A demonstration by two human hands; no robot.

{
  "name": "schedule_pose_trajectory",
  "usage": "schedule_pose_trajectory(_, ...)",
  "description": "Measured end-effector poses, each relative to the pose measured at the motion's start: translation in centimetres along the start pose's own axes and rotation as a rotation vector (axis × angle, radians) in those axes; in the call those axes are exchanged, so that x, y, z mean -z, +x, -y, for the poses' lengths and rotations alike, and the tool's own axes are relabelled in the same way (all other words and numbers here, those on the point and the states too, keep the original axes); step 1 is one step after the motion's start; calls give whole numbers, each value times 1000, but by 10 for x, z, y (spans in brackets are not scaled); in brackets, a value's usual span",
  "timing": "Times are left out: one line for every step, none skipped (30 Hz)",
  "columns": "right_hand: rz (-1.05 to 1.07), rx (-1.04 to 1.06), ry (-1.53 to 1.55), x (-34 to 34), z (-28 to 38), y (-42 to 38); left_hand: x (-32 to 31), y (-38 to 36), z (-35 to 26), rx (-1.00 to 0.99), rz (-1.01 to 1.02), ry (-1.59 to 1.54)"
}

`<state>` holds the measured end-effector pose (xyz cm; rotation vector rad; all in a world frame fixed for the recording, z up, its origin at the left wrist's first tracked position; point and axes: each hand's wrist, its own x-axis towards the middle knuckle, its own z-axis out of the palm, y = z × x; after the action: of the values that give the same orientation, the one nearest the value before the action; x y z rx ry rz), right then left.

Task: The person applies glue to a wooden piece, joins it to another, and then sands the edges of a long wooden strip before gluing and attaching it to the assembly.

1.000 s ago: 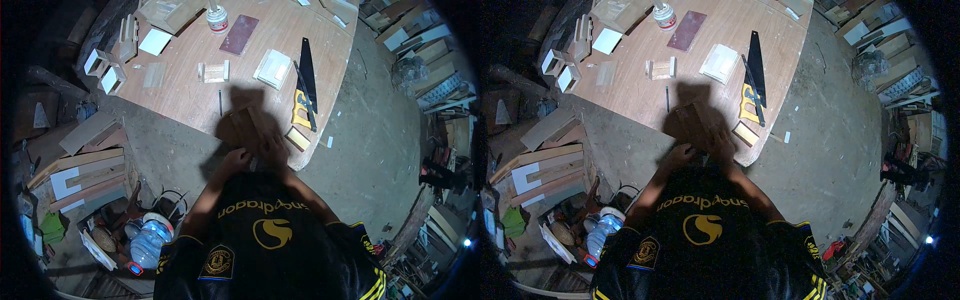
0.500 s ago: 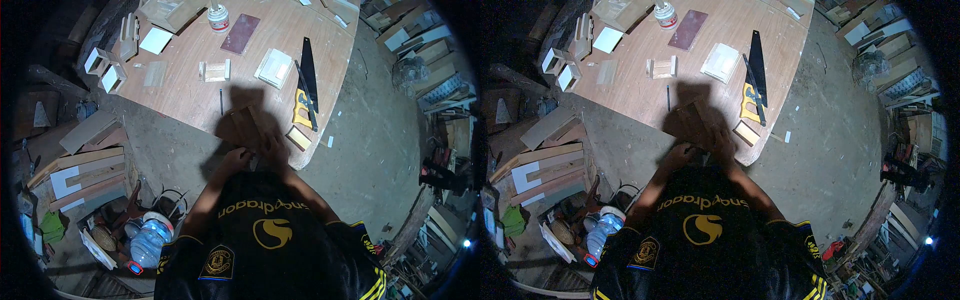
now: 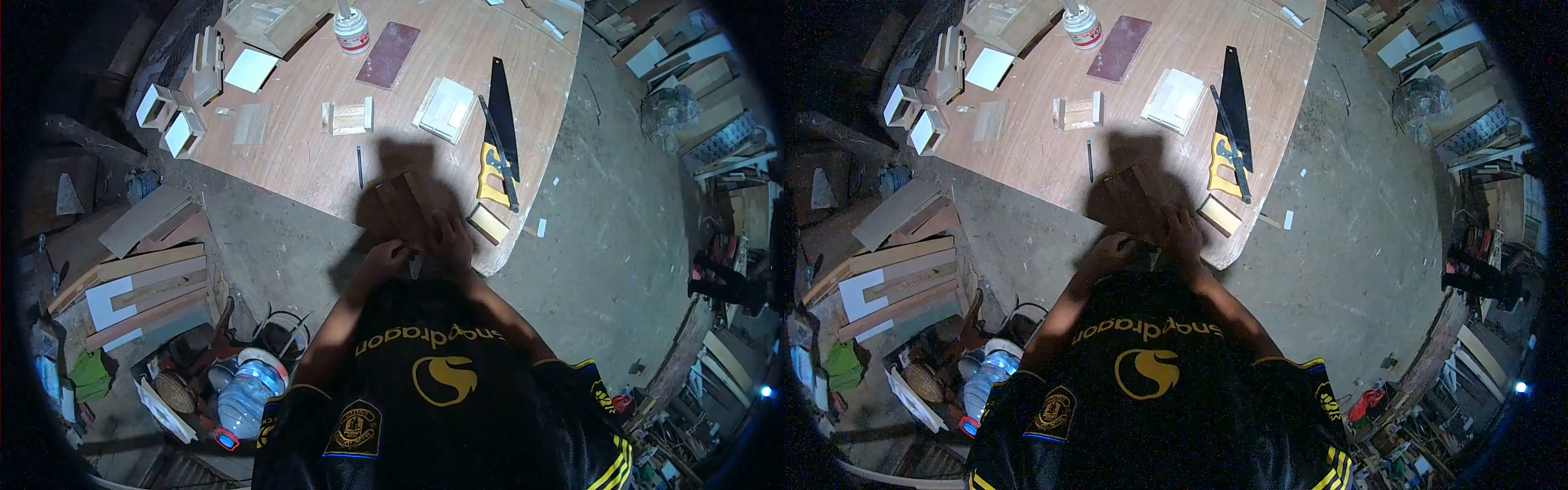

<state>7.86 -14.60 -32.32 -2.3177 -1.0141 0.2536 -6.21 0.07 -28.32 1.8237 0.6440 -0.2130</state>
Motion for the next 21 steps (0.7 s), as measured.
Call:
schedule_pose_trajectory(2,-15,2,1,2,1,-1,1,2,0,1,1)
schedule_pose_trajectory(1,-16,2,3,3,1,-2,2,6,3,13,-27)
schedule_pose_trajectory(-2,-40,6,4,5,1,-1,3,5,7,24,-54)
schedule_pose_trajectory(-5,-63,10,5,7,1,-1,3,4,7,25,-53)
schedule_pose_trajectory(-6,-64,11,6,8,2,-1,3,3,6,11,-6)
schedule_pose_trajectory(-20,-51,13,4,6,2,1,3,0,4,-5,42)
schedule_pose_trajectory(-33,-36,16,3,5,3,3,3,-3,4,-4,43)
schedule_pose_trajectory(-34,-38,16,1,4,2,4,3,-6,11,-4,32)
schedule_pose_trajectory(-53,-21,-12,0,2,1,5,3,-8,19,-4,22)
schedule_pose_trajectory(-72,-5,-40,-2,0,1,4,4,-5,19,-2,23)
schedule_pose_trajectory(-73,-7,-40,-5,-1,2,2,6,-2,9,1,12)
schedule_pose_trajectory(-75,3,-61,-7,-1,4,1,8,1,-1,4,0)
schedule_pose_trajectory(-77,13,-82,-8,-1,5,0,9,5,-1,6,1)
schedule_pose_trajectory(-77,11,-83,-8,-1,4,-1,10,8,9,21,2)
schedule_pose_trajectory(-67,-51,-62,-4,5,5,0,10,6,19,36,4)
schedule_pose_trajectory(-57,-113,-42,0,9,7,1,9,4,18,38,5)
schedule_pose_trajectory(-58,-115,-42,0,10,8,1,7,3,-5,7,13)
schedule_pose_trajectory(-81,-89,-56,-1,10,8,1,5,1,-27,-24,21)
schedule_pose_trajectory(-104,-62,-70,-1,10,9,1,5,2,-26,-22,22)
schedule_pose_trajectory(-104,-64,-71,-2,10,8,1,5,3,-44,-31,5)
schedule_pose_trajectory(-75,-87,-49,-1,11,9,2,4,3,-63,-40,-12)
